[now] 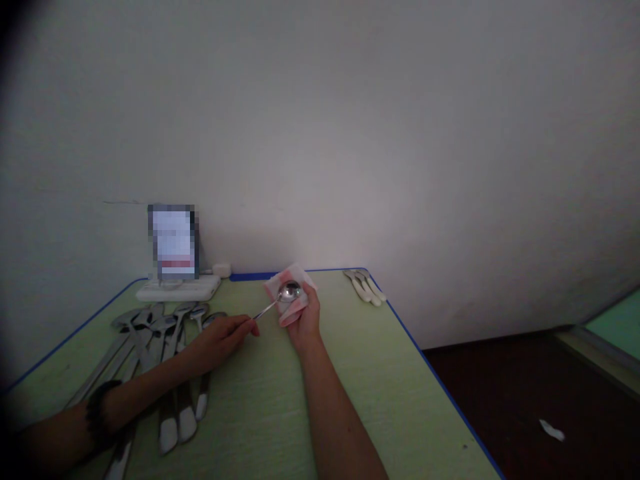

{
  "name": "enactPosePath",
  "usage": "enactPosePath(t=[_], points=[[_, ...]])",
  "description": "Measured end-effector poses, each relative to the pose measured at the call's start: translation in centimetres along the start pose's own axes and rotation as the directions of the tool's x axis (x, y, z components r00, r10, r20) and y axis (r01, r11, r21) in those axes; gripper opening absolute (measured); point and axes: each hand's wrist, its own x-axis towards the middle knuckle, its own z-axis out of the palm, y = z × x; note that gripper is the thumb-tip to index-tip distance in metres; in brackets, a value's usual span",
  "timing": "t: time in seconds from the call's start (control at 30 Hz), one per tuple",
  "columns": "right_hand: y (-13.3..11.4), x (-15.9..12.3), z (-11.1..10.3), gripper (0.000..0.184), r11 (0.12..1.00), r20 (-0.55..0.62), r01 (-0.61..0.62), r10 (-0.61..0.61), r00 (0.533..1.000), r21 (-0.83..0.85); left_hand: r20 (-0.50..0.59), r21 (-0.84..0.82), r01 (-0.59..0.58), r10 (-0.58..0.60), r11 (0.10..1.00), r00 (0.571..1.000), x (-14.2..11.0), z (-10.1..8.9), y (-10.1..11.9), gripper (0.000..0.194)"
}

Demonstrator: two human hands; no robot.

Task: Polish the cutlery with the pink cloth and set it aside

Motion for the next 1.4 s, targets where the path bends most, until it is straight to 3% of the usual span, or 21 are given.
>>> enactPosePath(t=[0.23,0.37,0.5,0.63,0.73,1.4], points=[[-0.3,-0.2,0.3,0.046,1.0,0.005,-0.004,0.004,1.0,0.026,-0.036,-0.02,0.013,-0.014,1.0,0.999,0.1,0.0,0.0,0.045],[-0.2,-0.2,0.2,0.035,0.999,-0.001,0.02,-0.02,1.0,0.039,-0.041,-0.131,0.042,-0.047,0.991,0.998,0.1,0.1,-0.3,0.05],[-0.3,-0.3,0.1,0.028,0.998,-0.033,0.054,-0.053,0.998,0.019,-0.108,-0.13,0.019,-0.034,0.991,0.994,0.1,0.2,-0.4,0.049],[-0.3,-0.3,0.2,0.029,0.999,-0.037,0.054,-0.054,0.998,0.004,-0.201,-0.106,-0.075,0.053,0.992,0.978,0.2,0.2,-0.6,0.038],[-0.4,-0.3,0.2,0.028,0.999,-0.036,0.033,-0.032,0.999,0.037,-0.184,-0.072,-0.118,0.104,0.99,0.978,0.3,0.2,-0.8,0.033],[-0.2,-0.3,0.4,0.024,0.998,0.002,0.041,-0.041,0.999,0.057,-0.172,-0.071,-0.08,0.067,0.994,0.983,0.2,0.4,-0.7,0.033]])
